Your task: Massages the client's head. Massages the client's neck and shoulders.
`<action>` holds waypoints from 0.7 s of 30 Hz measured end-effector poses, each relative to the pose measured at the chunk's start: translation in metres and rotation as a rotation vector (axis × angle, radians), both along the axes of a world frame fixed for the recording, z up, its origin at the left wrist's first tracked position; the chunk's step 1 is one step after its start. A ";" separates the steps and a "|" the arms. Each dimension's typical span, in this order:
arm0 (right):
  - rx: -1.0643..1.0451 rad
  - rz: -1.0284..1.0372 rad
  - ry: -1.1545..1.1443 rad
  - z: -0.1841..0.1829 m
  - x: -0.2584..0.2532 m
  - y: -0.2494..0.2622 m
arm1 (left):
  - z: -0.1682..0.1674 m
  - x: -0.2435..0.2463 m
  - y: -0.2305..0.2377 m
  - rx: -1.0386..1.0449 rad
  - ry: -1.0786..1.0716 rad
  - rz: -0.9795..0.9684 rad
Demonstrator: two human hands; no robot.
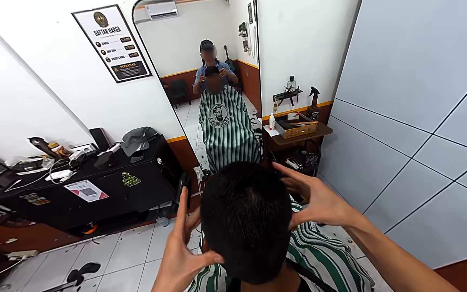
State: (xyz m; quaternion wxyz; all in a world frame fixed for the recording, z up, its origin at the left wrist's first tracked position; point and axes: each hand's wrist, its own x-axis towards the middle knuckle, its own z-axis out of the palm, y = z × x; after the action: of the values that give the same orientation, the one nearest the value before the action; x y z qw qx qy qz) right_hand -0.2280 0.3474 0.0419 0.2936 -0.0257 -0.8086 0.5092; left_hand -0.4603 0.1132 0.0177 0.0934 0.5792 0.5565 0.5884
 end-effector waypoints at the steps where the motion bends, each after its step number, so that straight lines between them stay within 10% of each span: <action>1: 0.018 0.041 -0.027 0.000 -0.005 -0.001 | 0.001 0.002 0.005 -0.009 0.013 -0.024; 9: -0.070 -0.129 -0.143 0.002 0.011 -0.024 | 0.002 0.015 -0.012 -0.146 0.057 0.140; 21: 0.043 -0.455 0.347 -0.028 0.030 -0.071 | -0.017 0.063 -0.046 0.211 0.019 0.444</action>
State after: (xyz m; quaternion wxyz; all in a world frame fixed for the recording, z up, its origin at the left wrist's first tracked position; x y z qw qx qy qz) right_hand -0.1977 0.2768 0.0140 0.5347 -0.1127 -0.7304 0.4099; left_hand -0.3971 0.0675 0.0002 -0.1045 0.4545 0.6064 0.6440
